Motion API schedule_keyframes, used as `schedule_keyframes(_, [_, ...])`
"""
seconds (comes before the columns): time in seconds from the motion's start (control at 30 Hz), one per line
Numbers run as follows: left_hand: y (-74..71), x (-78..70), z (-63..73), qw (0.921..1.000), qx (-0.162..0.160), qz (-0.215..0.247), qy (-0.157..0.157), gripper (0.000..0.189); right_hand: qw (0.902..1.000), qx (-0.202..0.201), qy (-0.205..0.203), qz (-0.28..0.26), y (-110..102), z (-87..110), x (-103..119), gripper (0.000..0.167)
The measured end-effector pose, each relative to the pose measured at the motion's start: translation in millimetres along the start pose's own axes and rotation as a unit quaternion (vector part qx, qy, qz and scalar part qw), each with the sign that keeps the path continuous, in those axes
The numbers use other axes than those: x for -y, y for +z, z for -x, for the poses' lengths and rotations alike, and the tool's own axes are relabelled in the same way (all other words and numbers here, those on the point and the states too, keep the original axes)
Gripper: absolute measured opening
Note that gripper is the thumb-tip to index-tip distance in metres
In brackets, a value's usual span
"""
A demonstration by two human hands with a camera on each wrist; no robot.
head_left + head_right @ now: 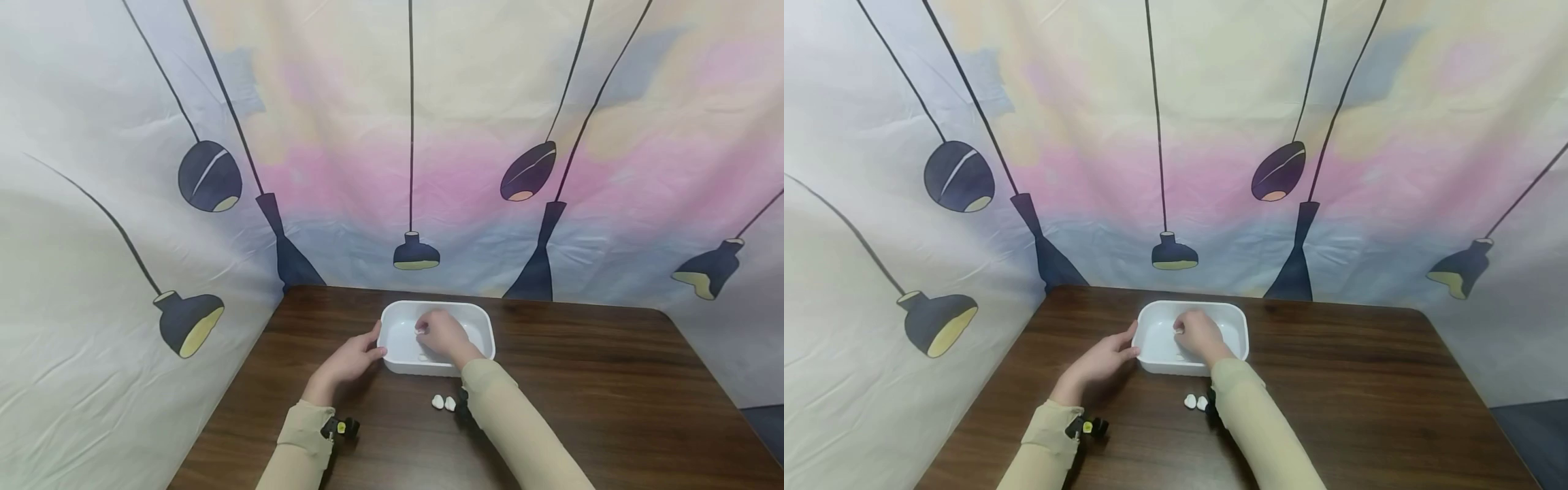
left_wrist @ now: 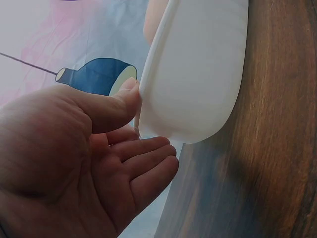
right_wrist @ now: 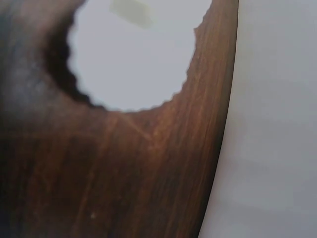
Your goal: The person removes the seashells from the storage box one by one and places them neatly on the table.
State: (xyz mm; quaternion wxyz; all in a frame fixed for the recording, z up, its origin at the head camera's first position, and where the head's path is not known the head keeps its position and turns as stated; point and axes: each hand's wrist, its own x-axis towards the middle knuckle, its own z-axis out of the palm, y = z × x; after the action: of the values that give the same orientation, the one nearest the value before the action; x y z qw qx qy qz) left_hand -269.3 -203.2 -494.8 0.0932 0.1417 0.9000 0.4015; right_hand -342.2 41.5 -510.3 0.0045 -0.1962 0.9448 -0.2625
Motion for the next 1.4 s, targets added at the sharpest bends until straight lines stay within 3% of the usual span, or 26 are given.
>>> schedule_keyframes(0.3, [0.4,-0.4,0.6,0.9999,0.004,-0.003,-0.011,0.067,1.0000,0.001,-0.004,0.003,1.0,2.1,-3.1,0.019])
schedule_keyframes(0.53, [1.2,-3.1,-0.7,1.0000,-0.001,0.005,-0.007,0.067,0.9997,0.010,0.022,-0.002,-3.0,3.7,-2.4,0.018])
schedule_keyframes(0.97, [0.6,0.2,-2.4,1.0000,0.001,0.001,-0.004,0.066,0.9991,0.027,0.034,-0.001,-5.1,6.3,-2.2,0.014])
schedule_keyframes(1.4, [1.6,1.5,-0.3,1.0000,-0.003,0.003,0.000,0.066,0.9988,0.041,0.026,0.003,-4.5,4.2,-1.5,0.011])
